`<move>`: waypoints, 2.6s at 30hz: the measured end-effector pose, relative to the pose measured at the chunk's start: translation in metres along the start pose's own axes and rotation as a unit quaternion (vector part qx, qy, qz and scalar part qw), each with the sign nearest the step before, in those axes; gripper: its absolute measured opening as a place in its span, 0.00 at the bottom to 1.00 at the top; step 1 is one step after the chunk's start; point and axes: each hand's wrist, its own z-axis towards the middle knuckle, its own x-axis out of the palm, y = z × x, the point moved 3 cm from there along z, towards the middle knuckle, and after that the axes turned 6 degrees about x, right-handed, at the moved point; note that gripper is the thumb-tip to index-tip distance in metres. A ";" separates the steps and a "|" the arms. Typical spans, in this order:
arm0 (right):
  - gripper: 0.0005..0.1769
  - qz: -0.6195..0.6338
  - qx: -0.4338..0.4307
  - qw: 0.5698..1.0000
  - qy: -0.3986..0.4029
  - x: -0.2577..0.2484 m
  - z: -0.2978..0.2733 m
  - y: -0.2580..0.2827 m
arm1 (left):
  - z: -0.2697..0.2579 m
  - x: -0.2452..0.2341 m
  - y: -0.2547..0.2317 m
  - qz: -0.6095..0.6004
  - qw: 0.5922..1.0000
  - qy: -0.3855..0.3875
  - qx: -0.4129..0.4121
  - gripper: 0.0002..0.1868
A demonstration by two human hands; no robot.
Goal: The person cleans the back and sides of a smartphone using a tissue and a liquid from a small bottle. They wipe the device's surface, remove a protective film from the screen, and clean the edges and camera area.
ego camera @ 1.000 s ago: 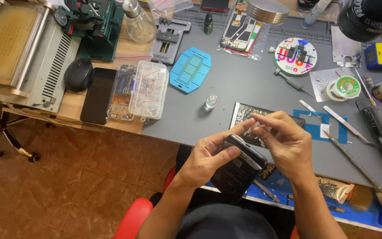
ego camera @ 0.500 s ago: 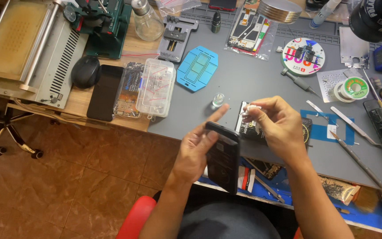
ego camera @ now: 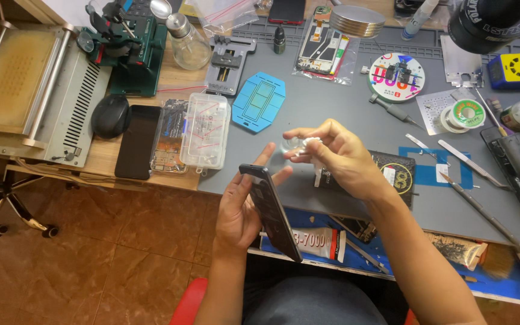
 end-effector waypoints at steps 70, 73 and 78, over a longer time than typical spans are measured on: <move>0.11 -0.049 -0.036 0.984 -0.167 -0.027 -0.063 0.001 | 0.016 0.154 -0.036 0.759 0.511 0.378 0.144 0.11; 0.11 -0.037 -0.035 0.985 -0.167 -0.030 -0.063 -0.002 | 0.016 0.155 -0.035 0.759 0.510 0.378 0.146 0.09; 0.11 -0.047 -0.036 0.985 -0.165 -0.030 -0.064 0.000 | 0.016 0.156 -0.034 0.760 0.508 0.378 0.144 0.10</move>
